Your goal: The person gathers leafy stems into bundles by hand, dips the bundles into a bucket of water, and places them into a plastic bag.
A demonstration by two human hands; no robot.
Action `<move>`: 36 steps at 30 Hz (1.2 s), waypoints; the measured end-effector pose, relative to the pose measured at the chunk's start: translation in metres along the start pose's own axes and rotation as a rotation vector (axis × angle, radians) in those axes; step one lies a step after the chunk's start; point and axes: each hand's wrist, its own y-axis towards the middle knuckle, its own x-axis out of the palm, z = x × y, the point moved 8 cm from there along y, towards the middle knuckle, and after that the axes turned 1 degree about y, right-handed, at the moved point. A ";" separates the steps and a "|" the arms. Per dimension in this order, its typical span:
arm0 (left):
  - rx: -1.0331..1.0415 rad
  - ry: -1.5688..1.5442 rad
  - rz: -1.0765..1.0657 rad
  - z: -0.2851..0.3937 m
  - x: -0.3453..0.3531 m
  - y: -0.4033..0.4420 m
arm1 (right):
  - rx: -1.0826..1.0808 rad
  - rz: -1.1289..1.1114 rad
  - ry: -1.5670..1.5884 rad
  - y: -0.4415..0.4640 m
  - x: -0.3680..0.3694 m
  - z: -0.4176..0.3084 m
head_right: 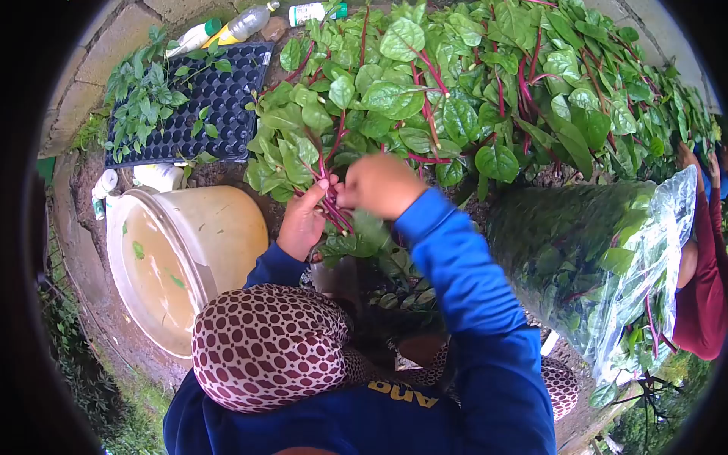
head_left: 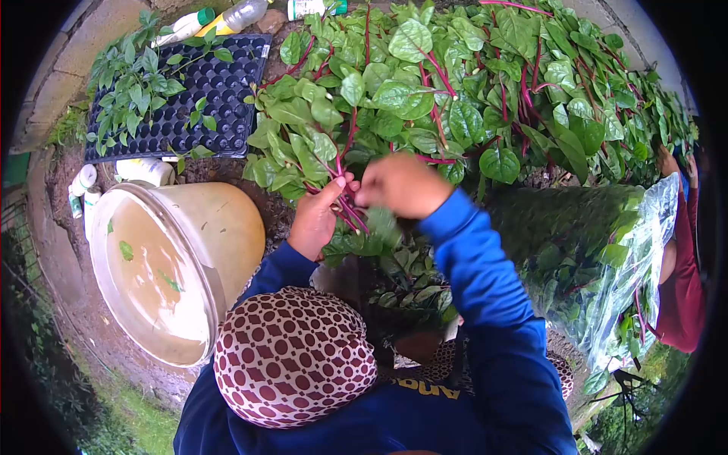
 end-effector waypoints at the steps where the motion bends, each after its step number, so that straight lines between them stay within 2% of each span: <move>1: 0.013 0.012 0.026 0.001 -0.003 0.000 | 0.190 0.070 0.198 0.003 -0.033 0.020; 2: 0.030 0.022 0.050 0.001 -0.004 0.001 | 0.160 0.409 0.147 0.006 -0.077 0.045; 3: 0.045 0.032 0.073 0.001 -0.006 0.001 | 0.333 0.739 -0.030 0.005 -0.118 0.080; 5: 0.066 0.021 0.072 -0.003 -0.009 0.004 | 0.576 0.855 -0.502 0.007 -0.156 0.110; 8: 0.077 0.016 0.073 -0.004 -0.008 0.004 | 0.576 0.586 -0.366 0.032 -0.136 0.180; 12: 0.058 0.017 0.066 -0.006 -0.013 0.006 | 0.582 0.735 -0.053 0.001 -0.140 0.188; 15: 0.088 0.018 0.045 -0.003 -0.009 0.005 | 0.730 0.713 -0.150 -0.003 -0.127 0.166; 17: 0.121 -0.004 0.049 0.001 -0.007 0.002 | 0.789 0.521 -0.272 0.009 -0.114 0.153; 21: 0.210 -0.048 0.003 0.016 -0.001 -0.008 | 0.816 0.462 -0.402 0.026 -0.108 0.153; 25: 0.143 0.033 0.046 -0.005 -0.015 -0.001 | 0.790 0.359 -0.435 0.032 -0.085 0.146; 29: 0.099 0.082 0.055 -0.015 -0.008 -0.003 | 0.714 0.459 -0.519 0.033 -0.073 0.180; 31: 0.098 0.071 0.049 -0.010 -0.007 -0.003 | 0.712 0.567 -0.387 0.019 -0.092 0.176; 33: 0.095 0.060 0.066 -0.007 -0.005 -0.003 | 0.576 0.631 -0.219 0.011 -0.105 0.185; 36: 0.084 0.021 0.074 -0.004 0.002 0.000 | 0.352 0.734 0.026 -0.021 -0.106 0.135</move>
